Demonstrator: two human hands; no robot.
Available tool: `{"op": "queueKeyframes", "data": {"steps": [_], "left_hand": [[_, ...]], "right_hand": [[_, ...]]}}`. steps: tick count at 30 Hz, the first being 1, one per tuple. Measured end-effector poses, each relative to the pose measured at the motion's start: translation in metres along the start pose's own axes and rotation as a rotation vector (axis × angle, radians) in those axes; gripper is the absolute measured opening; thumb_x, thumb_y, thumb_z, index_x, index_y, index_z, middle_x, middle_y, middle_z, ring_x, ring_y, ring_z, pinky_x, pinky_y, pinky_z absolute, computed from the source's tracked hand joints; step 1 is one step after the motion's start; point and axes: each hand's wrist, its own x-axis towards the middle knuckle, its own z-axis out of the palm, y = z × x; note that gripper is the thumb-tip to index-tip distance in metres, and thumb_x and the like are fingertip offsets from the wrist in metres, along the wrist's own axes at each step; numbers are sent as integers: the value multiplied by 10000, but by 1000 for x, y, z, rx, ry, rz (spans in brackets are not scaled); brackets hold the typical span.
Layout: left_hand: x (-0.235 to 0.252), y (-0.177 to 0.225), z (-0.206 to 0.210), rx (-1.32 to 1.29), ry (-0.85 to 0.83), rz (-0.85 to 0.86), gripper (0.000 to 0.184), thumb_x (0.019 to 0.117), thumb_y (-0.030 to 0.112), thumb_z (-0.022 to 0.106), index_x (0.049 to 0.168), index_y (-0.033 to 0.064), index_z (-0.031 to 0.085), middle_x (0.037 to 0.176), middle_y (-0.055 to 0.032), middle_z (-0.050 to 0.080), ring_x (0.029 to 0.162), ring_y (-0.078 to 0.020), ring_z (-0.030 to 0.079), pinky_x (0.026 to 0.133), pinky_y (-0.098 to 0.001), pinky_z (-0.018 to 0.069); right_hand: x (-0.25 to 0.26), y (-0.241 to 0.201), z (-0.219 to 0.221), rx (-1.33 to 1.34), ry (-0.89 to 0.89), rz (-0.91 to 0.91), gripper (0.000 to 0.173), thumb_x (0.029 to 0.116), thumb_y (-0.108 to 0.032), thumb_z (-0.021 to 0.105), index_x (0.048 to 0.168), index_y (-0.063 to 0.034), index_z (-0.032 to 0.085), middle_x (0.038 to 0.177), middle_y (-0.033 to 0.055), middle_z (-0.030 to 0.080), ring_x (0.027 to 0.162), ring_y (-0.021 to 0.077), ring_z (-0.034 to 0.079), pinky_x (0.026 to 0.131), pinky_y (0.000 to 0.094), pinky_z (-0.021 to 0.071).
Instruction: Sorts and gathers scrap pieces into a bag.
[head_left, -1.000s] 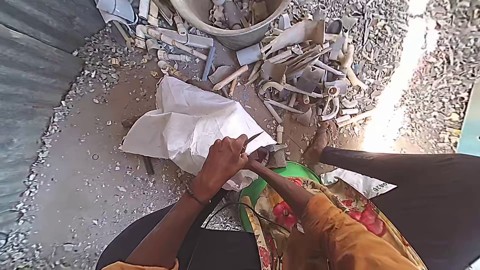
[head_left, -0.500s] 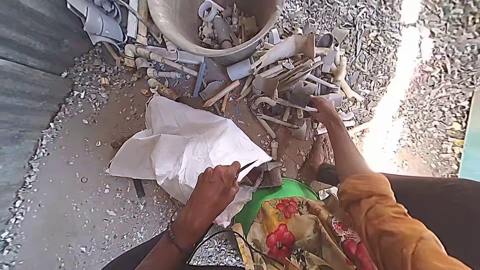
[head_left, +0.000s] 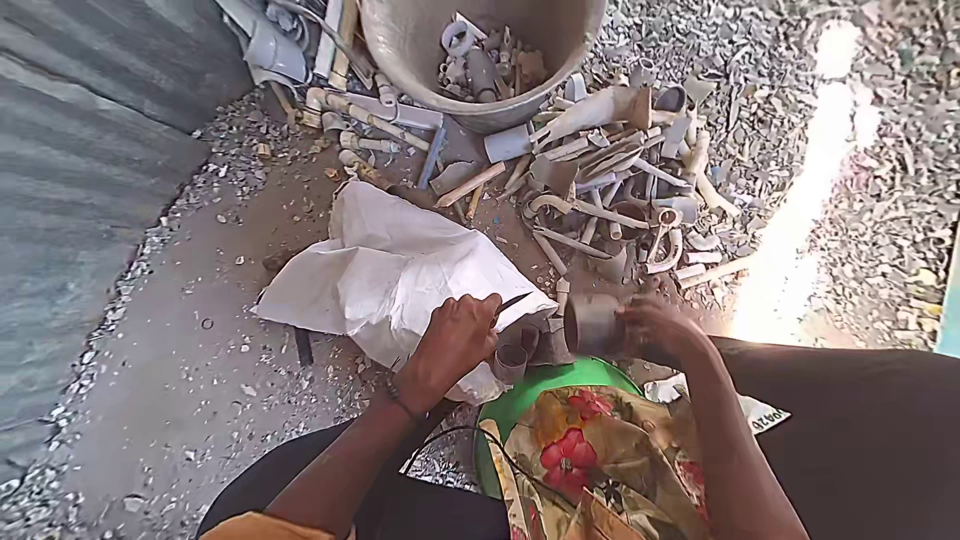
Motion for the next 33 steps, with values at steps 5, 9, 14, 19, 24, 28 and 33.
{"op": "queueKeyframes", "data": {"steps": [5,9,14,19,24,28,33], "left_hand": [[-13,-15,13,-44,84,47,252,1000,205,584,1158,15,631,1010,-226,677,1000,-420,662,817,-587,494],[-33,-30,46,-102,428,208,240,988,212,598,1018,-12,675,924,-189,664,832,-375,682,685,-543,527],[-74,-27,85,-170,572,18,319,981,318,623,1068,15,678,763,-184,677,722,-404,699,613,-572,533],[-103,-12,137,-425,466,-315,805,862,688,664,1347,52,577,889,-191,713,857,-392,713,765,-577,558],[-103,26,190,-541,349,-499,887,873,664,665,1519,104,429,1048,-198,727,988,-396,710,842,-569,550],[-90,23,215,-558,423,-543,564,994,349,554,1495,108,458,1034,-185,729,984,-379,713,843,-547,547],[-90,14,218,-543,546,-582,623,986,446,605,1445,38,501,1005,-201,733,955,-395,720,840,-561,555]], "right_hand": [[-1,7,104,-269,-245,-130,256,1024,-160,614,1113,76,659,972,177,657,848,234,612,818,449,512],[1,4,172,187,-291,-300,216,1048,-76,540,1208,56,600,1074,139,672,891,168,675,789,345,578],[-7,-3,152,-253,128,-309,408,965,-123,648,1322,55,563,1141,244,685,1038,362,682,925,536,532],[52,28,145,-481,206,-300,938,833,-207,833,1575,24,308,1534,400,342,1377,554,428,1104,642,405],[71,46,154,-631,163,-298,396,978,-245,688,1343,-95,665,1406,305,561,1294,470,553,1054,610,446],[64,33,163,-494,211,-320,288,1026,-219,622,1208,-19,720,1255,274,661,1215,426,610,1023,577,464],[32,31,160,-170,293,-146,636,951,-164,687,1471,79,414,1348,338,573,1237,442,599,1026,575,486]]}}
